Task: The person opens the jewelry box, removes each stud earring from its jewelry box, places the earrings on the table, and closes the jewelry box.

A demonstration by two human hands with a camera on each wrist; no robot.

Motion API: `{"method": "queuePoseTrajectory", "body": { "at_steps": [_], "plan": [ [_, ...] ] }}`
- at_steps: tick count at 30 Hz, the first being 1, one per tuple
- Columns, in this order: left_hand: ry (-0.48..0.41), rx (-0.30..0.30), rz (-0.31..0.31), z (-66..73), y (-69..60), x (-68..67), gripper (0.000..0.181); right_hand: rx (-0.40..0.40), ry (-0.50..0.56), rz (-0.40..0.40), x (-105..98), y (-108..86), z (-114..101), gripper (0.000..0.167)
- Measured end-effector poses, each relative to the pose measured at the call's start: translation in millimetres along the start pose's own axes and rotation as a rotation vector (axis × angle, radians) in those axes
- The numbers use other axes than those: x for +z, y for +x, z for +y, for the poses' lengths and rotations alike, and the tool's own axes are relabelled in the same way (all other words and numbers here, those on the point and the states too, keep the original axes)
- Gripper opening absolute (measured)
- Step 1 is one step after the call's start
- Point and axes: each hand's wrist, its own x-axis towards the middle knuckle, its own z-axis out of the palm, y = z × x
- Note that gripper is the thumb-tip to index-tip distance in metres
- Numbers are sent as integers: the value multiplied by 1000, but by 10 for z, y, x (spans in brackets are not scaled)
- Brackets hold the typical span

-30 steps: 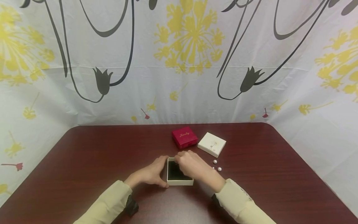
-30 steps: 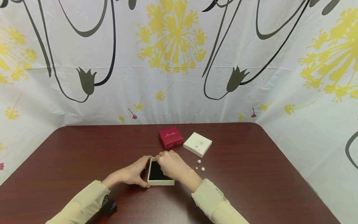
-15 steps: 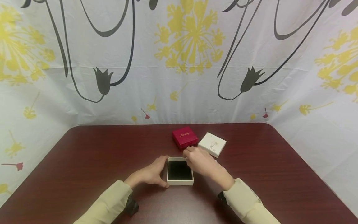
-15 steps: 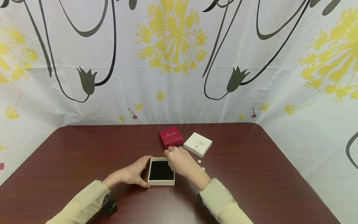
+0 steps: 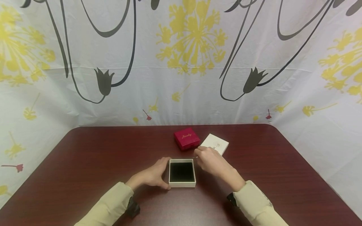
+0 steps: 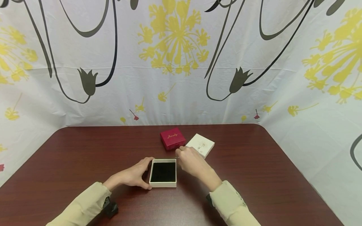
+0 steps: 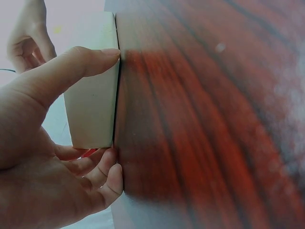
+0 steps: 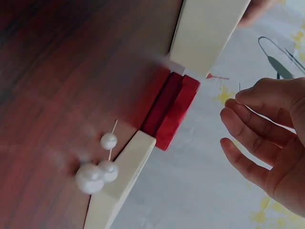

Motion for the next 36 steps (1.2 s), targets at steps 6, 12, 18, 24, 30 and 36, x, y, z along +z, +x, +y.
{"method": "queuePoseTrajectory", "body": {
  "at_steps": [6,12,18,24,30,36],
  "plan": [
    [-9,-9,-6,32,-10,-16,92,30,22,-23,0,-64,84,13],
    [-12,-15,-8,38,-14,-17,92,46,-2,-22,1,-138,161,13],
    [-18,-19,-9,26,-12,-13,92,34,-20,-25,14,-219,225,12],
    [-2,-17,-9,14,-13,-6,92,48,-25,-43,16,-271,260,13],
    [-8,-21,-8,29,-13,-10,92,70,-13,-102,13,-313,271,17],
    [-13,-23,-11,36,-18,-11,91,84,0,-152,25,-342,272,22]
  ]
}}
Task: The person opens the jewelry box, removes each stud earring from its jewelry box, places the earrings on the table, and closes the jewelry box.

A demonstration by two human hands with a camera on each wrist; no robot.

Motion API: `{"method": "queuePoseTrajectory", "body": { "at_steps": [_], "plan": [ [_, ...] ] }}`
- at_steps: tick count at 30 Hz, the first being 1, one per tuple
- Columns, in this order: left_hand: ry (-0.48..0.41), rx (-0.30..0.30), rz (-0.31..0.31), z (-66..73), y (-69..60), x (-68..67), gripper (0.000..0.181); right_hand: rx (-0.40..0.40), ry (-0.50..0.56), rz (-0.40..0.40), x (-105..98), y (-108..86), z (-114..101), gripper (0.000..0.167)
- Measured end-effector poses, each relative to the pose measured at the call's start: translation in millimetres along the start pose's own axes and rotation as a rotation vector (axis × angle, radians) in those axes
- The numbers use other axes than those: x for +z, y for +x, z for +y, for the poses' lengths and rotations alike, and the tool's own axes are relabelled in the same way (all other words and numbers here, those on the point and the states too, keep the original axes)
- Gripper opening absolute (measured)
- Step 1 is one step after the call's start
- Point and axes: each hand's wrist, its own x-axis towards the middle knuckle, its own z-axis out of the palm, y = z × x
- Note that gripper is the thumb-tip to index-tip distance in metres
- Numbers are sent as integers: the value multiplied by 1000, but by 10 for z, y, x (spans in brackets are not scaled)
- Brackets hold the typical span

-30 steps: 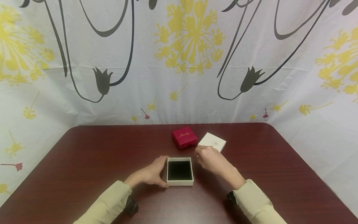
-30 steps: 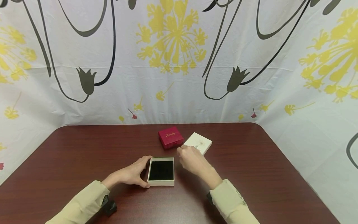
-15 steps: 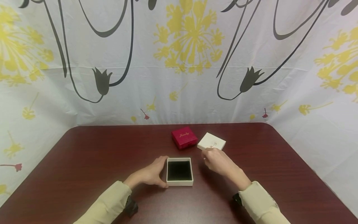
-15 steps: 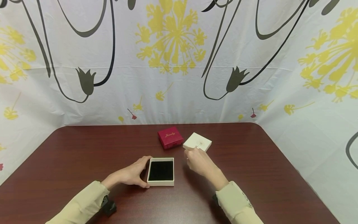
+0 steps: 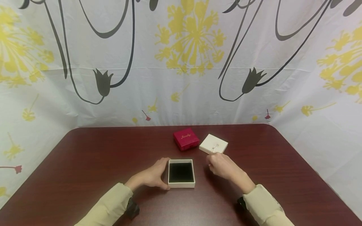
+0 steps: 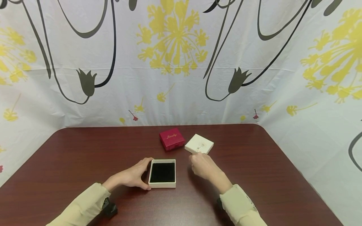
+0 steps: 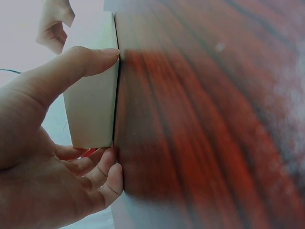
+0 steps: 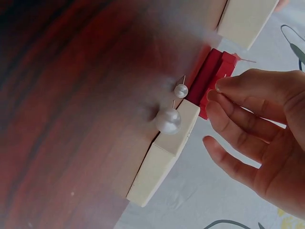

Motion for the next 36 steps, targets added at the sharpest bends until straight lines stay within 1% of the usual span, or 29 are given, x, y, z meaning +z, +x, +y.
{"method": "queuePoseTrajectory", "body": {
  "at_steps": [6,15,21,28,36],
  "plan": [
    [0,13,5,-7,5,-1,91,-1,-8,-16,14,-12,-1,23],
    [5,10,11,-14,0,6,90,-15,-8,-63,30,-15,-5,25],
    [7,4,6,-11,1,5,91,-19,5,-78,32,-14,-16,23],
    [12,12,6,-8,7,4,90,-38,-2,-81,33,-18,-30,20],
    [4,16,4,-21,18,9,90,-25,-16,-106,36,-8,-42,24]
  ]
}}
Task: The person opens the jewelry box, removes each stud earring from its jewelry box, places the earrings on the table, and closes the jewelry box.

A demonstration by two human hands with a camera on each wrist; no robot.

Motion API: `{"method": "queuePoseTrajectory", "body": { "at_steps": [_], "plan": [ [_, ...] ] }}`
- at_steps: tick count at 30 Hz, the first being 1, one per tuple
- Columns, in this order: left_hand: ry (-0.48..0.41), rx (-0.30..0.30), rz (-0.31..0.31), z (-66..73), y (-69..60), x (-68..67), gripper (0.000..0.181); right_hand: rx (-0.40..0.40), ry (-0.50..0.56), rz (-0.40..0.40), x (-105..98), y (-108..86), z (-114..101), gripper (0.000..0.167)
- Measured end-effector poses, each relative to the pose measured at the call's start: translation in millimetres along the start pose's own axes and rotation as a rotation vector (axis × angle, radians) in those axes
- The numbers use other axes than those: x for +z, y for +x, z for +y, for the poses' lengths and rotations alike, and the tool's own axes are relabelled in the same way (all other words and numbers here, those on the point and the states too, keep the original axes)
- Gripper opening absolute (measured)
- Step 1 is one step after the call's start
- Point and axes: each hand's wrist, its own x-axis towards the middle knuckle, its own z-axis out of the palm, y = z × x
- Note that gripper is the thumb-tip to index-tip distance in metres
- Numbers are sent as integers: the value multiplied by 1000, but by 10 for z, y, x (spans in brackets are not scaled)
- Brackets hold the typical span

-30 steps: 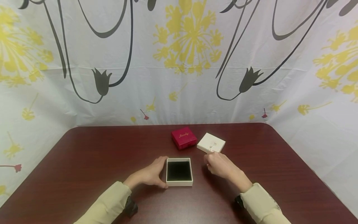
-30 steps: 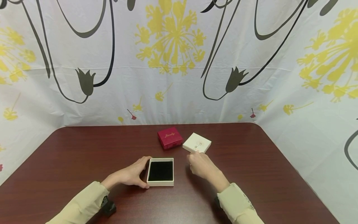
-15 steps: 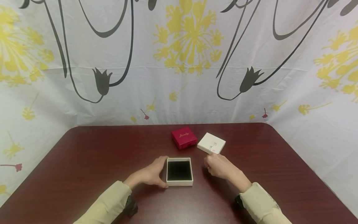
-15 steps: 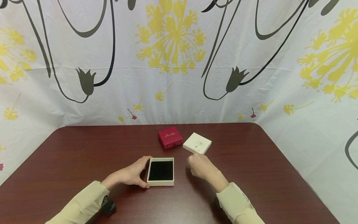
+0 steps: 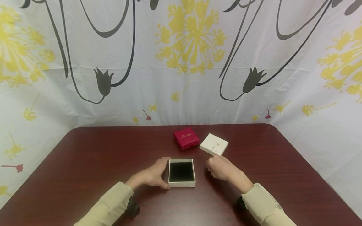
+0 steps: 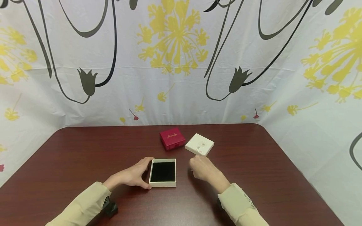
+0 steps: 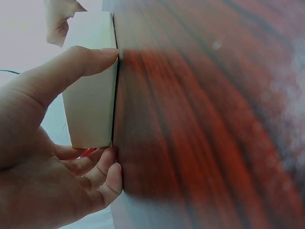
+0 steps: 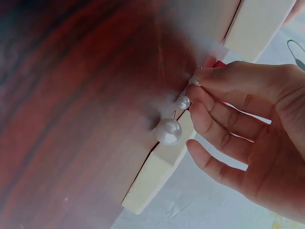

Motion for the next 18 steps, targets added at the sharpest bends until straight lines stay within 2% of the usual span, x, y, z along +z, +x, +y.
{"method": "queuePoseTrajectory", "body": {
  "at_steps": [18],
  "plan": [
    [-7,-13,-9,3,-1,-7,92,42,-31,-36,-49,28,10,25]
  ]
}}
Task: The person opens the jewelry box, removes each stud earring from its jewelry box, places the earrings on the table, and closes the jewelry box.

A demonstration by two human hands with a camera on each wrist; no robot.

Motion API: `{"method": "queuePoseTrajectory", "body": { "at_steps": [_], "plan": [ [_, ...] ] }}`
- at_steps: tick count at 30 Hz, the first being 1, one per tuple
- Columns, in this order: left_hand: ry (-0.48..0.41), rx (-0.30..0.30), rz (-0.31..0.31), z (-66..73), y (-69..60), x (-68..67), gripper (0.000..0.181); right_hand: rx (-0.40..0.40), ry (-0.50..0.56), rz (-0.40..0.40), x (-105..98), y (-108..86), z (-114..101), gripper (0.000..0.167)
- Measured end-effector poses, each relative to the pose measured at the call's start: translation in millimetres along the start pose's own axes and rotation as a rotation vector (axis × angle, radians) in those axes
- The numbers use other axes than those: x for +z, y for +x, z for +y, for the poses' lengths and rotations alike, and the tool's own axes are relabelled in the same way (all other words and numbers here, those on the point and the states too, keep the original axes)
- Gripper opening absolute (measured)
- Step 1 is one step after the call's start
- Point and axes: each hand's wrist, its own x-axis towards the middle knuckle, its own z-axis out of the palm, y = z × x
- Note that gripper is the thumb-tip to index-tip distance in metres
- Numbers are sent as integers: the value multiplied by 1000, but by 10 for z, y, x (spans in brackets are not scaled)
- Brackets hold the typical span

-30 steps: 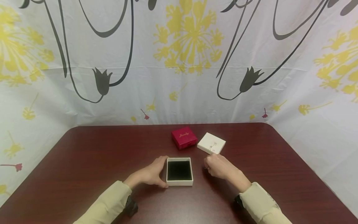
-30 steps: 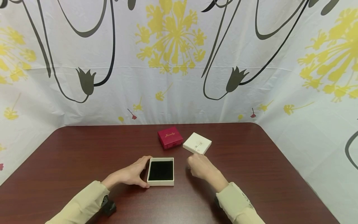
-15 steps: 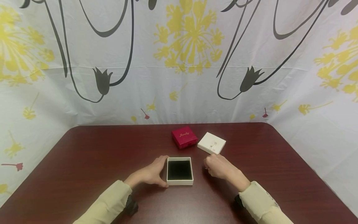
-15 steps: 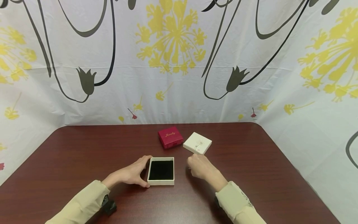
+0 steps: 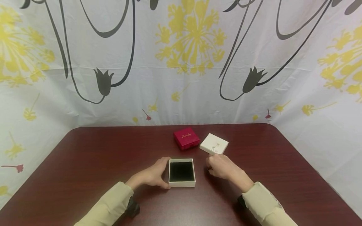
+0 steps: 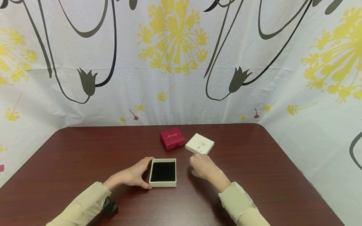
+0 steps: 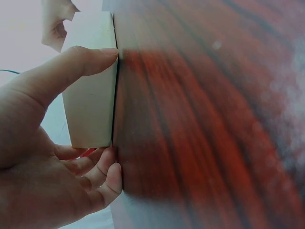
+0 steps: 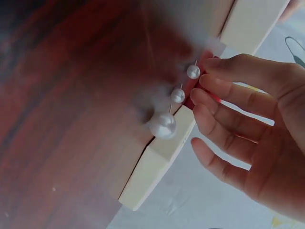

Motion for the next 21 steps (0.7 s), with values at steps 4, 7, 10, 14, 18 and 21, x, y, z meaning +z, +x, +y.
{"method": "queuePoseTrajectory", "body": {
  "at_steps": [4,7,10,14,18,21],
  "plan": [
    [2,4,2,-7,0,4,92,24,19,18,-32,21,33,24],
    [3,5,0,-5,0,3,92,35,11,63,-45,38,70,22],
    [4,3,0,-4,2,1,92,38,-18,126,-45,60,121,15],
    [4,9,4,-3,3,0,91,55,-38,183,-36,91,201,17],
    [-1,10,5,-4,2,1,91,97,-41,180,-41,116,284,31],
    [-1,10,3,-6,-2,3,90,130,-33,163,-37,134,346,41]
  ]
}}
